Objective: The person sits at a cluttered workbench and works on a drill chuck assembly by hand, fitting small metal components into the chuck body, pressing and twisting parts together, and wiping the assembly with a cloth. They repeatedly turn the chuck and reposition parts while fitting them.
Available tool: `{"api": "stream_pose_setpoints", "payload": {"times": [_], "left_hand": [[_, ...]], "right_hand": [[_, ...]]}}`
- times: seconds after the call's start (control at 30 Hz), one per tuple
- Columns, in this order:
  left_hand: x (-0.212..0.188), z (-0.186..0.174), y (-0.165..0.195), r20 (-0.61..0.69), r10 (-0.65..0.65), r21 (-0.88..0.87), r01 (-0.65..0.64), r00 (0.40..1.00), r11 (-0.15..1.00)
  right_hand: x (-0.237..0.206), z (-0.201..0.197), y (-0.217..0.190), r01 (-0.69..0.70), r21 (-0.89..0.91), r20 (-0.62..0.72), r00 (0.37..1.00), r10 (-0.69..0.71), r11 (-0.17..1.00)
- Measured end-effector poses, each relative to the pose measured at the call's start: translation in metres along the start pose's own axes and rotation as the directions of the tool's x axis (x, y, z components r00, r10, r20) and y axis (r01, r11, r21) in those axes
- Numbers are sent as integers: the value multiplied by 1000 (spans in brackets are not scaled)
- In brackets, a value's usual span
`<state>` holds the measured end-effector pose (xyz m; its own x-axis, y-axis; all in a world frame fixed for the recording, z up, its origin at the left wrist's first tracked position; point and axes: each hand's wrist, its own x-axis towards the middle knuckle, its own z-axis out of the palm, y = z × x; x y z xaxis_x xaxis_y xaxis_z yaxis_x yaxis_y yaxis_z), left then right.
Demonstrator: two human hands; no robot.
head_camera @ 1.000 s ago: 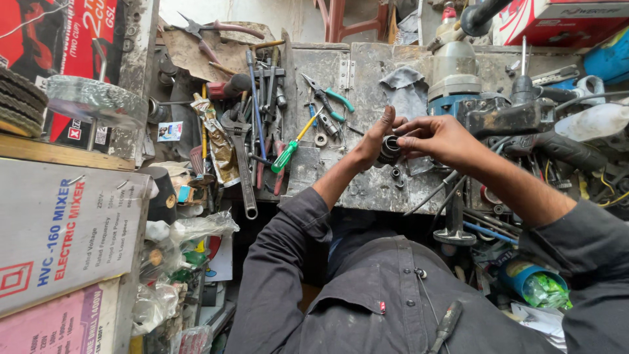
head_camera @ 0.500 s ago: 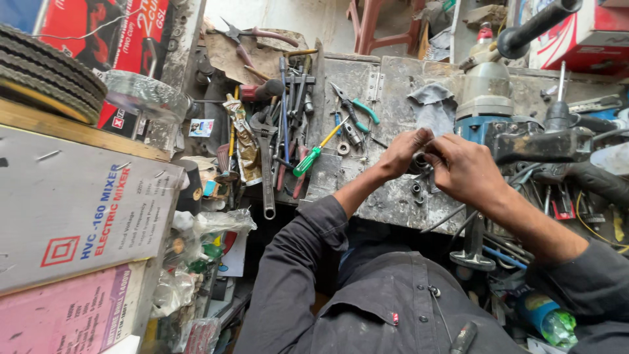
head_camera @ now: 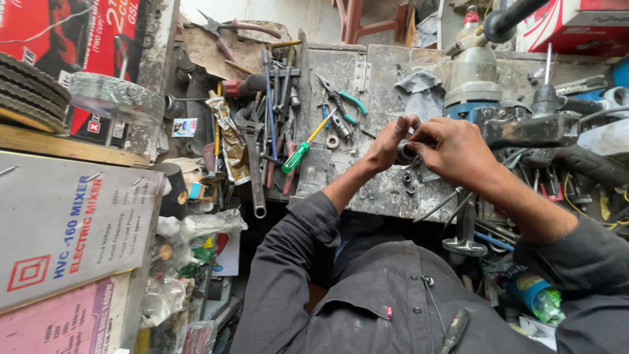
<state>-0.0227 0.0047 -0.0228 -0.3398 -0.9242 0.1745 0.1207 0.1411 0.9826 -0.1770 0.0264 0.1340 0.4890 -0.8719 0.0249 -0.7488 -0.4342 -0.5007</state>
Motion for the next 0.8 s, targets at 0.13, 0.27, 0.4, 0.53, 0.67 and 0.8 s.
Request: {"api": "stream_pose_setpoints", "payload": {"times": [0.13,0.27,0.4,0.53,0.67,0.8], "left_hand": [[-1,-1,6,4,3,-10,-3,1000,1000],[1,0,12,-5,29,-121,-30,1000,992],[0,-2,13,24,-36,-193,40,999,980],[-1,-3,12,38,-114,-153,119,993,981],[-1,-1,12,28,47,-27,-46,999,999],[-2,1,17,44,77,88,-81,996,993]], "right_hand": [[-4,-1,-5,90,7,-70,994,-89,996],[-9,-1,-7,161,56,-145,978,-151,985],[-12,1,-9,247,-11,-195,950,-244,969],[-13,-1,-9,204,-8,-162,966,-203,979],[-8,-6,-5,46,30,-14,999,-45,999],[-4,-7,-4,-27,-26,78,997,29,999]]}}
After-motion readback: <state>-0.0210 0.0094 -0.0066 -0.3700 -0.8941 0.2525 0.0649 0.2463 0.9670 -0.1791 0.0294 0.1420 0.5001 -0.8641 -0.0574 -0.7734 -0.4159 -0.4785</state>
